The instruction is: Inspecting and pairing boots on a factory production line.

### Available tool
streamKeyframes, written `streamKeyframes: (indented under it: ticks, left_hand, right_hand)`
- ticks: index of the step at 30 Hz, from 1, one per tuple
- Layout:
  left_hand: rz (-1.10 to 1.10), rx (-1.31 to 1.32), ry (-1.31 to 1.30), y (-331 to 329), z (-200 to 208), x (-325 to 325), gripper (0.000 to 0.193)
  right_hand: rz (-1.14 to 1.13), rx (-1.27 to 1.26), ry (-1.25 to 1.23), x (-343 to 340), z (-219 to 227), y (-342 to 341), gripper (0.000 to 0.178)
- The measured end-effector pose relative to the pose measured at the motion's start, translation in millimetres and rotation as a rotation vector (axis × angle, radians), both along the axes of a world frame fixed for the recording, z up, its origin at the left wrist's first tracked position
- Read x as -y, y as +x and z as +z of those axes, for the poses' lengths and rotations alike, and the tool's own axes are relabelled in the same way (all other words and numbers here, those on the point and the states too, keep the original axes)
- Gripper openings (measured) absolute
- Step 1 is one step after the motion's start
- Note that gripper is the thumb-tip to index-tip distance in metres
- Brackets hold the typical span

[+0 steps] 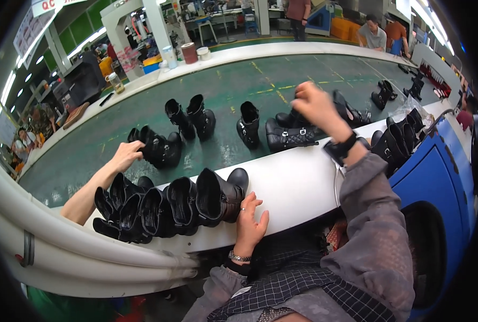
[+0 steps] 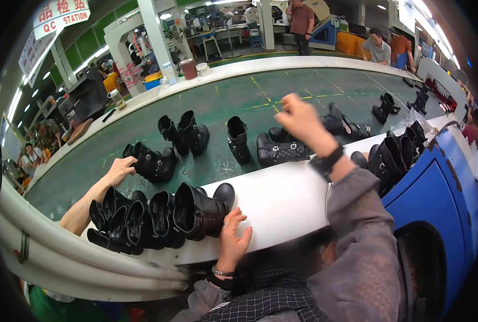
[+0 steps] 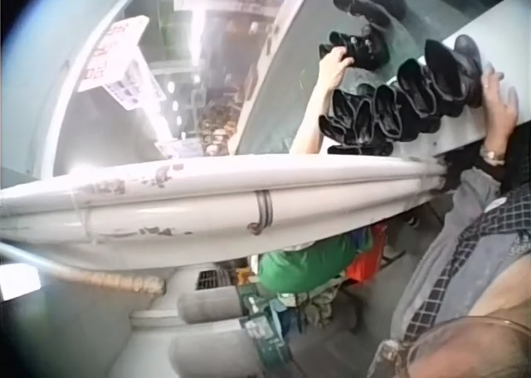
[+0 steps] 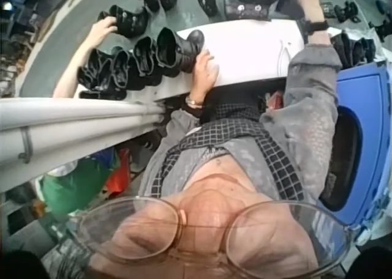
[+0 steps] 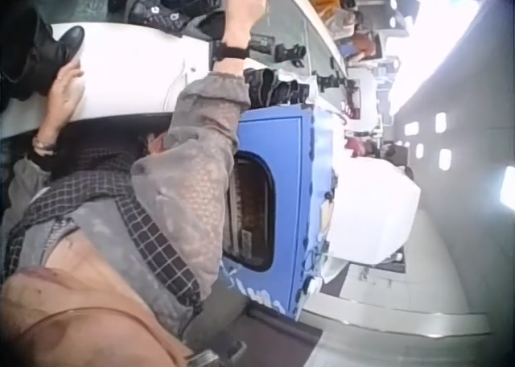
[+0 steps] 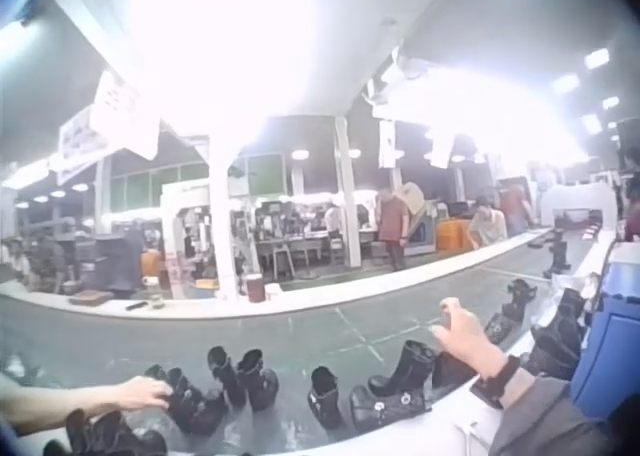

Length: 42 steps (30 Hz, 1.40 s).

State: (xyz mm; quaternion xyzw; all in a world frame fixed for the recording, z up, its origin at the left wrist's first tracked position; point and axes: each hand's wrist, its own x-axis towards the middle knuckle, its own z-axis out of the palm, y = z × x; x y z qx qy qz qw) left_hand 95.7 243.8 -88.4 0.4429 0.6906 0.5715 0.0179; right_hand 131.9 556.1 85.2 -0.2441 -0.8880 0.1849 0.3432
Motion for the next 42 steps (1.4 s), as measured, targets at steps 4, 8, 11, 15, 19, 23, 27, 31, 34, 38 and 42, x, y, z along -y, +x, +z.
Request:
streamKeyframes:
  ticks: [4,8,11,15,19,23,27,31,34,38,42]
  left_hand:
    - [-0.024,-0.004,-0.034,0,0,-1,0.029]
    - [-0.034,0.001,-0.035,0,-5,-1,0.027]
    - [-0.038,0.011,-0.042,2,-1,0,0.027]
    - [-0.027,0.028,-0.005,3,2,-1,0.024]
    - [-0.035,0.039,-0.002,0,-7,-2,0.026]
    - [-0.053,0.058,0.024,0,-2,-4,0.027]
    - [-0.021,0.029,0.004,-1,-1,-2,0.031]
    - [0.002,-0.015,-0.017,-1,-1,0,0.033]
    - [-0.01,-0.017,-0.021,2,2,-2,0.036]
    - [-0.005,-0.018,-0.06,3,5,0,0.041]
    - [-0.027,0.018,-0.042,1,-5,-3,0.06]
  right_hand:
    - [0.193,-0.052,0.055,32,-65,-69,0.076]
    - [0.226,0.069,-0.078,49,-96,-120,0.06]
    - [0.214,0.011,-0.168,50,-99,-132,0.032]
    - [0.241,-0.221,-0.395,28,-86,-111,0.028]
    - [0.32,-0.243,-0.562,43,-30,-36,0.027]
    - [0.369,-0.07,-0.25,69,-14,42,0.031]
    - [0.538,0.407,-0.237,103,-14,96,0.03]
    - [0.778,0.528,-0.576,88,32,129,0.063]
    - [0.479,0.078,-0.598,31,14,116,0.063]
    - [-0.088,0.067,-0.333,-46,-23,63,0.075]
    - [-0.014,-0.078,-0.708,-100,-77,11,0.077]
